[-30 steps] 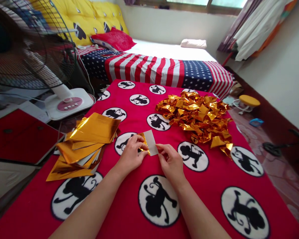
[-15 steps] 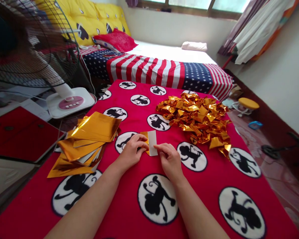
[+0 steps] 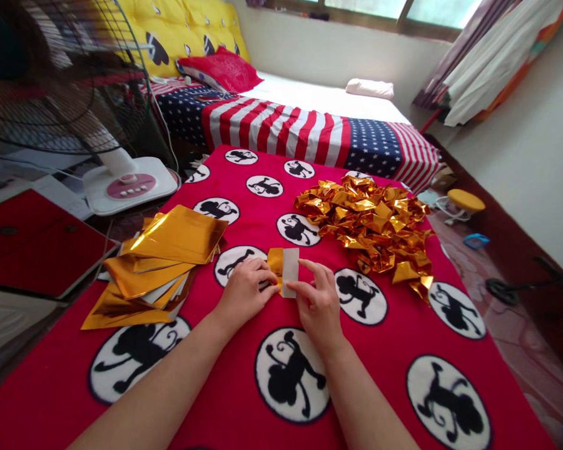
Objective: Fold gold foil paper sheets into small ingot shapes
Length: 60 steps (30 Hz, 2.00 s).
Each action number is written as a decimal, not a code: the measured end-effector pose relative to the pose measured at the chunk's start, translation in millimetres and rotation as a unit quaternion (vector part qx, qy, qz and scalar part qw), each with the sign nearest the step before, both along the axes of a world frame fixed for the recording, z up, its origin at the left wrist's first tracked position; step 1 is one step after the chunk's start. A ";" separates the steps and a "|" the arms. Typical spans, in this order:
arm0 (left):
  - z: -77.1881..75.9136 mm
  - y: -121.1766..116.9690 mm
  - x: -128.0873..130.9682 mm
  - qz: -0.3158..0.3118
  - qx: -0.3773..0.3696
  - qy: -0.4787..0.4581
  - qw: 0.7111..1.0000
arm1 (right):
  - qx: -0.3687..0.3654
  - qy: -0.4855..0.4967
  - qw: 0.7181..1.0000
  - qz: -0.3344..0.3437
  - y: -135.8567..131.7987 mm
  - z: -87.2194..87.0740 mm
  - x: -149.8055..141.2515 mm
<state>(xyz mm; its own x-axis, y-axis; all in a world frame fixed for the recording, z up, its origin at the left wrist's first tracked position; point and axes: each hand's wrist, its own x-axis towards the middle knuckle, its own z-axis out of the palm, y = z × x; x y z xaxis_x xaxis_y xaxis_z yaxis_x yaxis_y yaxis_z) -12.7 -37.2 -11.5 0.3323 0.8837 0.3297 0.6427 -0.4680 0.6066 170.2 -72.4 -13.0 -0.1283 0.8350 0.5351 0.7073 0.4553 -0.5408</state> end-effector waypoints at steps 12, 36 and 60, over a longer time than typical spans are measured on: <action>4.6 -8.9 10.3 -0.052 -0.039 -0.047 0.997 | -0.060 -0.038 0.995 0.076 -9.8 0.9 4.8; 13.3 -8.8 11.3 -0.032 -0.078 -0.044 0.995 | -0.136 0.017 0.988 -0.077 -8.7 0.1 -9.9; 4.3 -9.3 16.3 -0.001 -0.081 -0.016 0.997 | -0.141 -0.054 0.982 -0.117 -7.1 3.2 -17.3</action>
